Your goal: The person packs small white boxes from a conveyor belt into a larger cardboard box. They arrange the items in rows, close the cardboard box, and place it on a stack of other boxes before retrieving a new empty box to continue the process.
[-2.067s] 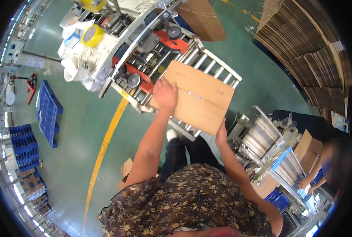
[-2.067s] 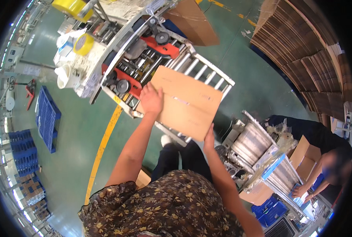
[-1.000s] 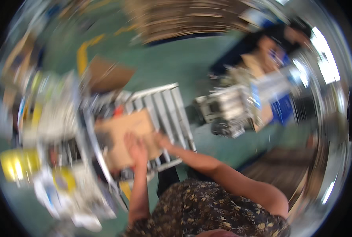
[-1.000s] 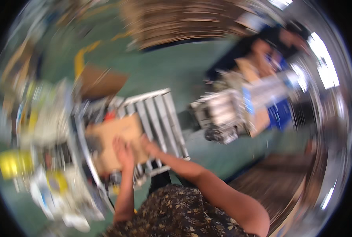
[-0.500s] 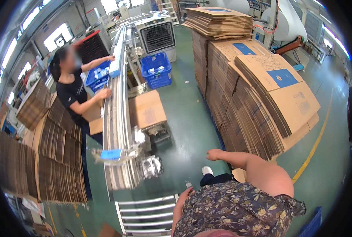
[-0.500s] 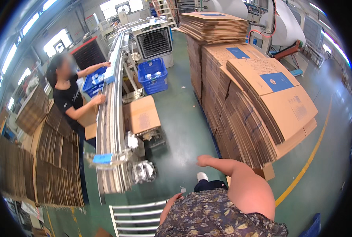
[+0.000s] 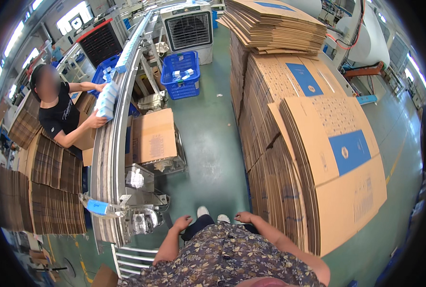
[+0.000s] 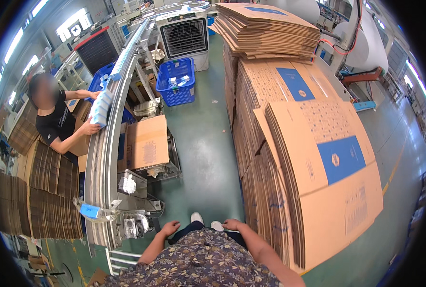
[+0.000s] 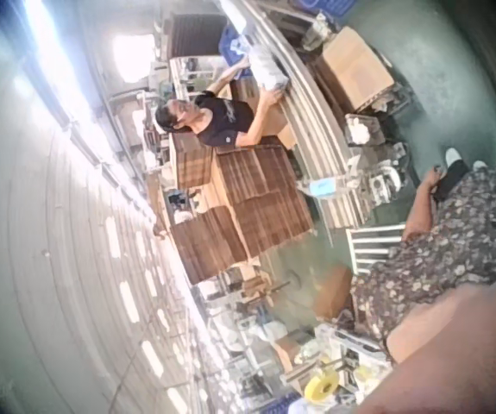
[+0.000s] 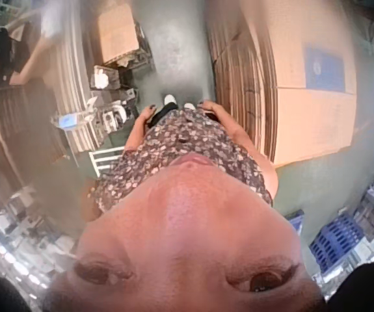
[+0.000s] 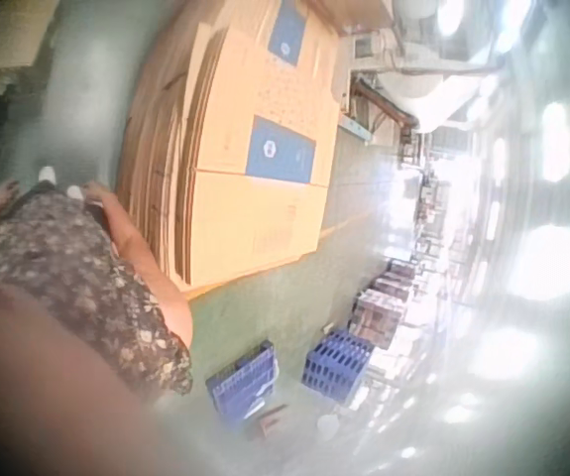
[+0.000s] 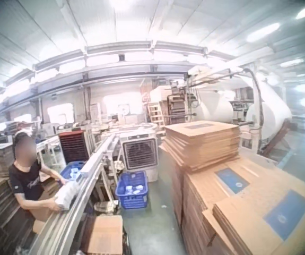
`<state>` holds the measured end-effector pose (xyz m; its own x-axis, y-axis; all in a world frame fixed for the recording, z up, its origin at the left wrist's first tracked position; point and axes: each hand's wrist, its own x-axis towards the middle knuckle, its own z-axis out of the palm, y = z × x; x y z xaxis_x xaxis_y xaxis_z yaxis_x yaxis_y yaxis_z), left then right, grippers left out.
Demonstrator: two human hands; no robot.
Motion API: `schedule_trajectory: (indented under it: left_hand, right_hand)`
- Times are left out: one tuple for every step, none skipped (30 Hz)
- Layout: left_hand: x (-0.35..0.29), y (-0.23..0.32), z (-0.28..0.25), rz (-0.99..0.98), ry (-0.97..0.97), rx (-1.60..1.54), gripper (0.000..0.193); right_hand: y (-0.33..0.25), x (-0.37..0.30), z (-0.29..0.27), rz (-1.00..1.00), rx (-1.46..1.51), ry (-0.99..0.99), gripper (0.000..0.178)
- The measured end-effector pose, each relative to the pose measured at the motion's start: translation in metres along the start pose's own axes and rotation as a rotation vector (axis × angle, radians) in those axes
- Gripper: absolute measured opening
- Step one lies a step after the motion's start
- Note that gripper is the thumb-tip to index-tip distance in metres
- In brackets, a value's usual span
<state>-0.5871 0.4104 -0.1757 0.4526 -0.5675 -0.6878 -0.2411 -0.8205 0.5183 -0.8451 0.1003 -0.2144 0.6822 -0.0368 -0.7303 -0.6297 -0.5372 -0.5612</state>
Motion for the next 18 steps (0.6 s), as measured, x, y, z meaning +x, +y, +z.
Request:
schedule_trajectory:
  left_hand:
    - [0.01,-0.017,-0.006,-0.033,0.02,0.081,0.056]
    - [0.019,-0.028,-0.013,-0.124,-0.045,0.107,0.054]
    - [0.029,-0.038,-0.02,-0.212,-0.112,0.137,0.052]
    - [0.037,-0.045,-0.025,-0.261,-0.163,0.151,0.051]
    - [0.048,-0.045,-0.031,-0.278,-0.205,0.166,0.05]
    - [0.061,-0.043,-0.037,-0.281,-0.25,0.177,0.048]
    - [0.074,-0.041,-0.043,-0.278,-0.294,0.186,0.047]
    - [0.09,-0.036,-0.048,-0.266,-0.332,0.188,0.046]
    - [0.113,-0.027,-0.053,-0.236,-0.361,0.191,0.044]
    - [0.136,-0.017,-0.059,-0.201,-0.38,0.196,0.043]
    - [0.162,-0.007,-0.07,-0.163,-0.39,0.204,0.042]
    - [0.185,0.0,-0.08,-0.137,-0.375,0.196,0.041]
    - [0.211,0.013,-0.097,-0.097,-0.36,0.203,0.039]
    - [0.244,0.034,-0.122,-0.031,-0.346,0.24,0.038]
    - [0.271,0.046,-0.146,0.015,-0.313,0.253,0.037]
    - [0.298,0.061,-0.171,0.077,-0.278,0.297,0.036]
    - [0.329,0.076,-0.2,0.143,-0.22,0.352,0.035]
    - [0.353,0.089,-0.227,0.183,-0.144,0.362,0.034]
  right_hand:
    - [-0.002,0.005,-0.009,0.017,0.142,0.083,0.06]
    - [-0.005,0.011,-0.025,0.031,0.18,0.122,0.06]
    - [-0.008,0.017,-0.04,0.044,0.223,0.165,0.059]
    - [-0.011,0.024,-0.055,0.06,0.262,0.21,0.059]
    - [-0.016,0.032,-0.073,0.028,0.322,0.27,0.057]
    - [-0.023,0.041,-0.097,-0.001,0.388,0.339,0.055]
    - [-0.031,0.052,-0.122,-0.031,0.453,0.407,0.054]
    - [-0.05,0.06,-0.156,-0.078,0.422,0.477,0.051]
    - [-0.073,0.066,-0.2,-0.12,0.389,0.557,0.048]
    - [-0.091,0.079,-0.243,-0.231,0.439,0.659,0.045]
    - [-0.11,0.089,-0.285,-0.344,0.497,0.757,0.041]
    - [-0.147,0.087,-0.339,-0.356,0.405,0.832,0.038]
    - [-0.184,0.079,-0.4,-0.361,0.315,0.926,0.034]
    - [-0.198,0.078,-0.458,-0.509,0.16,1.195,0.034]
    - [-0.238,0.066,-0.519,-0.591,0.105,1.337,0.03]
    - [-0.268,0.042,-0.578,-0.623,-0.072,1.508,0.032]
    - [-0.279,0.021,-0.631,-0.509,-0.199,1.688,0.034]
    - [-0.299,-0.005,-0.682,-0.502,-0.256,1.781,0.038]
